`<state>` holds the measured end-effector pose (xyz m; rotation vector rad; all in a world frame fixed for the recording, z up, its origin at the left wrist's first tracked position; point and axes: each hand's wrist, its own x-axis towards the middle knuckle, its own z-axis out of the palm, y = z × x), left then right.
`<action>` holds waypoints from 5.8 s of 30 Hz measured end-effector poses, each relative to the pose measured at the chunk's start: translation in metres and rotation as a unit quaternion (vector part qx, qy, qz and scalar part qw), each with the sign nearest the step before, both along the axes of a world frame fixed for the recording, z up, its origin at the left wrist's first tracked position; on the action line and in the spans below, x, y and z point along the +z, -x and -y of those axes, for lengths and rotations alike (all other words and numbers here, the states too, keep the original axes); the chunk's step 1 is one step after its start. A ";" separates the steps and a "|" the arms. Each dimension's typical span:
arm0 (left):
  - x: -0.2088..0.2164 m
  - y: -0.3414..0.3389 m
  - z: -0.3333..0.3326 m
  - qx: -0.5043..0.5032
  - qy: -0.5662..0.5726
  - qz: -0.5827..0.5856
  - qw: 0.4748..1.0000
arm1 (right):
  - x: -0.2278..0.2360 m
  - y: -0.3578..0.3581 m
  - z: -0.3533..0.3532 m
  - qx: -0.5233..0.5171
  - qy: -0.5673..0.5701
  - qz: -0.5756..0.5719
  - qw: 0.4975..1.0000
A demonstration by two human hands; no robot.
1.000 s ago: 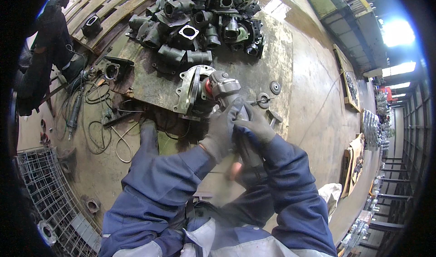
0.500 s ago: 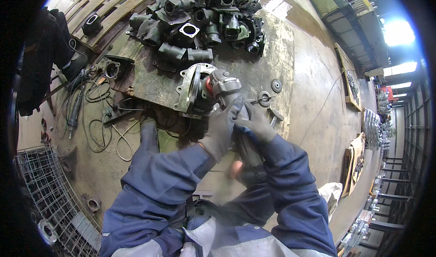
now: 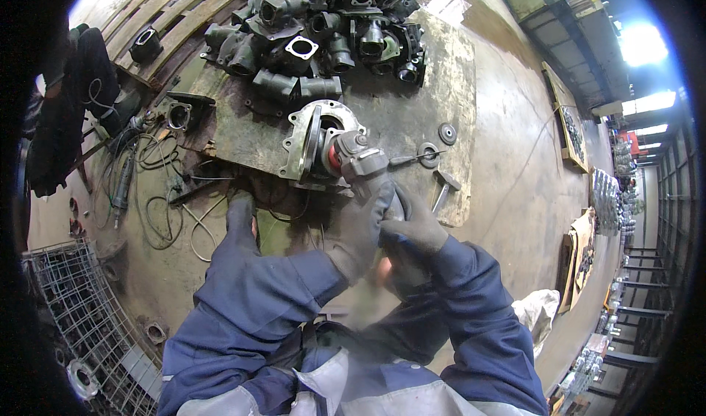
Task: The person uses an angle grinder to smooth the inner and outer surfaces of a metal housing part. They hold the part with one hand and operate the grinder with the other, rotating the part to access different areas. The person places the finished part into a wire basket.
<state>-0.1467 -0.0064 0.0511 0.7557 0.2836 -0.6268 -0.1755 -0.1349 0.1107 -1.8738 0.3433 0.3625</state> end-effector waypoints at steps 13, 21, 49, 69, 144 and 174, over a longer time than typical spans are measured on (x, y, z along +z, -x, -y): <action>-0.001 0.026 0.009 -0.090 -0.013 -0.016 0.996 | -0.006 0.053 -0.008 -0.111 -0.077 0.039 0.990; 0.009 0.033 0.002 -0.089 0.004 -0.041 0.995 | -0.014 0.063 -0.001 -0.080 -0.057 0.011 0.995; -0.007 -0.007 -0.006 -0.028 -0.084 0.066 0.994 | -0.025 0.002 0.001 -0.002 0.010 0.049 0.999; 0.000 0.005 -0.003 -0.130 -0.092 -0.001 0.987 | -0.044 0.049 0.002 -0.093 -0.035 0.076 0.992; 0.008 -0.013 0.000 -0.110 0.003 -0.019 0.994 | -0.045 0.031 0.012 -0.118 0.010 0.062 0.991; 0.003 0.016 -0.009 -0.064 -0.030 -0.033 0.997 | -0.007 0.031 -0.014 -0.044 0.003 0.009 0.999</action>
